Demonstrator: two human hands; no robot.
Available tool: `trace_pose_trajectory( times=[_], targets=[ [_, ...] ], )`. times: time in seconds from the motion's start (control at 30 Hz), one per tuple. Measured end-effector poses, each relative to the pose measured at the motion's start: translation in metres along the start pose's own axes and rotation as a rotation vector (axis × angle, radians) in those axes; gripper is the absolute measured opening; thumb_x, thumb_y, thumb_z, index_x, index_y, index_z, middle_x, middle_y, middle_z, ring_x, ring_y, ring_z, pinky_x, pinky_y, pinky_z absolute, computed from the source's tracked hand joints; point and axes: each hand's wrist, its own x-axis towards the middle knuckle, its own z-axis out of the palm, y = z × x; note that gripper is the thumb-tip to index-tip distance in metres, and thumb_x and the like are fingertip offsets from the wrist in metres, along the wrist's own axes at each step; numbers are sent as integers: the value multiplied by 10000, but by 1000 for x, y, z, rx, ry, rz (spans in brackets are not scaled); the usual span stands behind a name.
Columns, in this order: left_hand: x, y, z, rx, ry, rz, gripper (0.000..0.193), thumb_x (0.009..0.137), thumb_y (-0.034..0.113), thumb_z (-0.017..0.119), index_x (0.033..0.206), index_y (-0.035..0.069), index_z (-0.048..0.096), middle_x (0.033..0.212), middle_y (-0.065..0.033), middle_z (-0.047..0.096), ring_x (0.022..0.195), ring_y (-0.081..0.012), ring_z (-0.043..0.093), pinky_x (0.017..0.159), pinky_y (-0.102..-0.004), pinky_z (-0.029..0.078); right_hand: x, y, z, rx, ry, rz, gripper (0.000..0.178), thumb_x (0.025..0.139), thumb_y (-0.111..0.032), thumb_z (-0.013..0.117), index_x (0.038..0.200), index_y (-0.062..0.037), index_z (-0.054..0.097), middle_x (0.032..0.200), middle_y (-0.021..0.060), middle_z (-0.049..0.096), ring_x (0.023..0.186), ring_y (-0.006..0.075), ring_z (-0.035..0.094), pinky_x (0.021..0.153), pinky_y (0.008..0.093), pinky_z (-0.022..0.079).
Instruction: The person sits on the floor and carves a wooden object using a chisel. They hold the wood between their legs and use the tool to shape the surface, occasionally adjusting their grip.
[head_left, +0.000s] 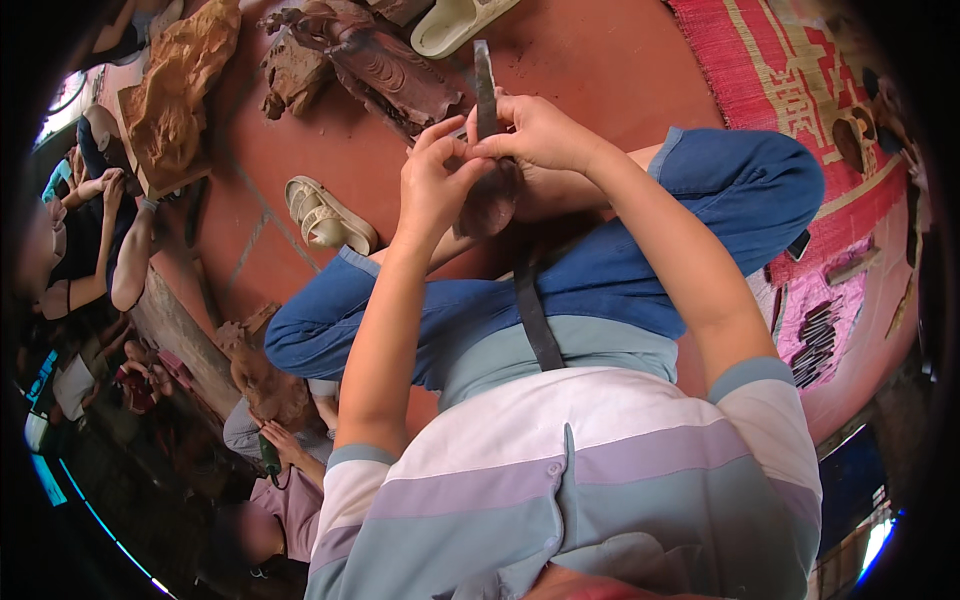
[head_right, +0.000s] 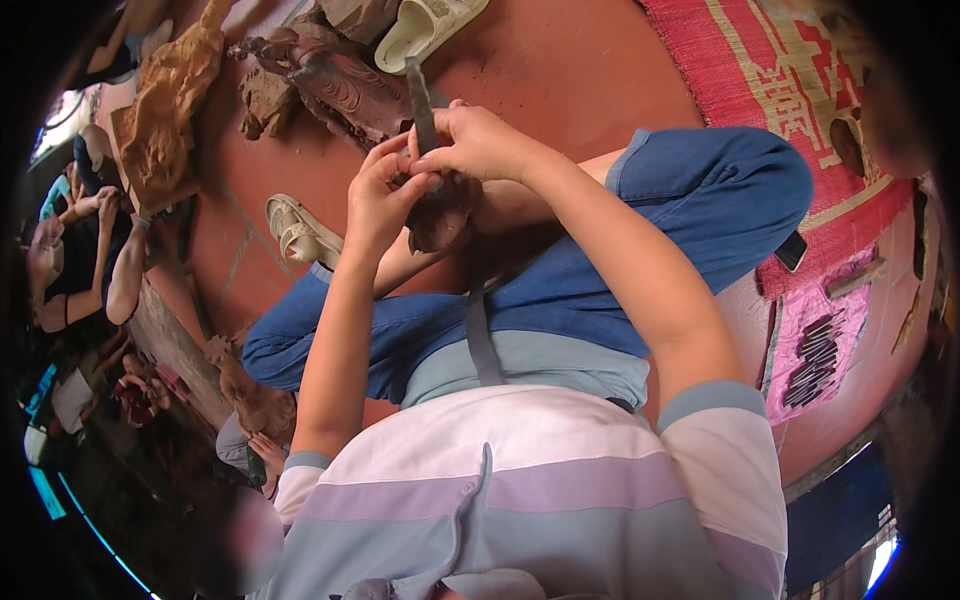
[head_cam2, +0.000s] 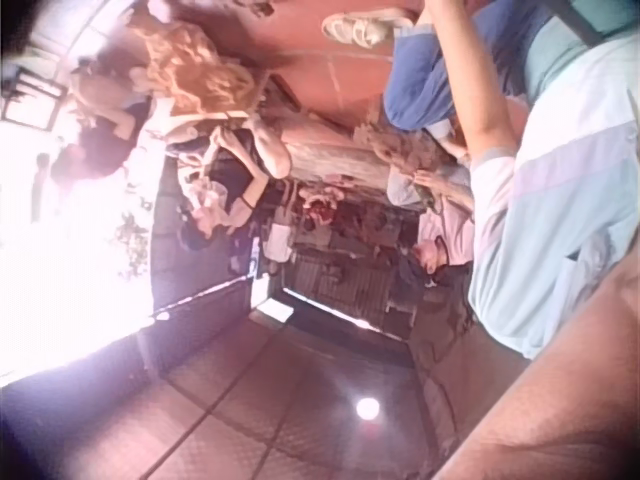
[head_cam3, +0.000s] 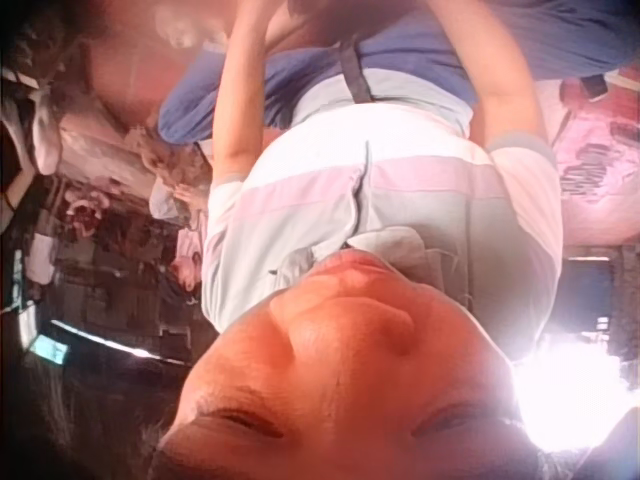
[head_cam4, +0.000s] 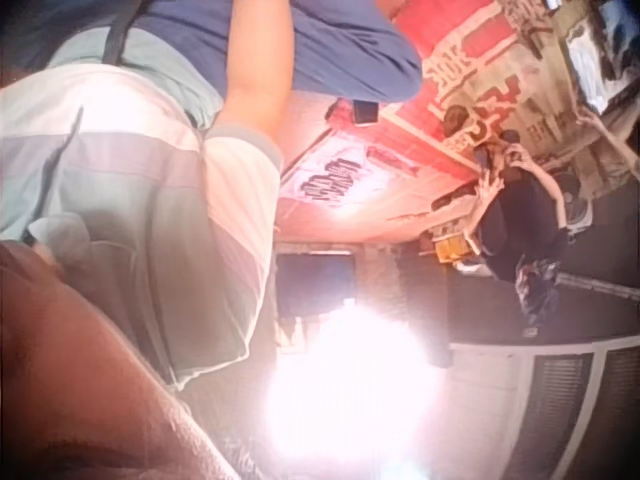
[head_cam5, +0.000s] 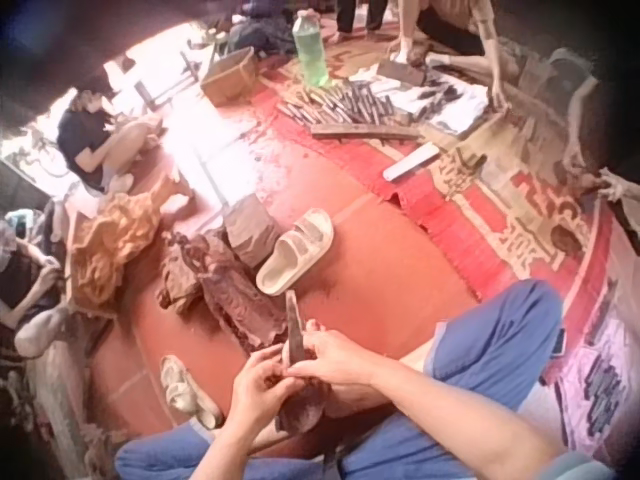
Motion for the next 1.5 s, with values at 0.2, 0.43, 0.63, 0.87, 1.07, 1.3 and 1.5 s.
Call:
trace_pose_trajectory(
  times=[0.2,0.43,0.63,0.87,1.07,1.3,1.5],
  targets=[
    [-17,-5,-6,-144,-24,76,135,730,99,747,805,19,668,1236,-127,551,1010,-214,606,791,-301,509,-1,-11,4,-50,-56,26,130,776,-173,679,886,-105,662,837,46,647,897,160,572,899,330,407],
    [-25,-12,-11,-215,-45,92,145,738,94,742,813,1,660,1191,-105,580,1013,-234,602,812,-327,504,-1,-33,5,-175,-150,-36,126,808,-173,670,855,-61,636,820,6,636,828,104,569,814,274,437],
    [-10,-11,-1,-26,117,63,143,768,88,728,841,-4,648,1156,-88,564,972,-175,598,779,-291,511,18,-32,-1,79,-158,198,165,799,-190,684,899,-64,646,835,6,640,845,103,573,843,300,444],
    [-27,-22,-7,-89,41,139,158,794,66,718,890,-32,639,1138,-30,536,967,-124,577,869,-263,472,17,-40,3,-109,-322,76,168,783,-160,680,935,-89,659,887,19,651,781,114,602,686,266,499],
    [-22,-19,-13,-301,-16,-70,174,801,63,713,923,-38,641,1108,-27,553,990,-129,578,861,-272,477,24,-46,5,-53,-334,102,184,776,-170,675,932,-75,649,842,9,640,767,111,594,701,261,493],
    [-17,-28,-10,-133,65,-18,188,820,65,693,985,-13,645,1138,-7,528,987,-120,578,861,-256,464,33,-40,11,-66,-274,199,168,760,-165,696,904,-97,644,819,25,648,665,130,605,613,270,508],
    [-39,-34,-8,-328,29,55,179,798,58,690,955,-13,642,1121,-45,557,999,-127,559,871,-254,443,37,-24,24,-286,-349,-203,155,774,-185,684,911,-129,637,799,48,652,639,140,613,491,305,499]
  ],
)
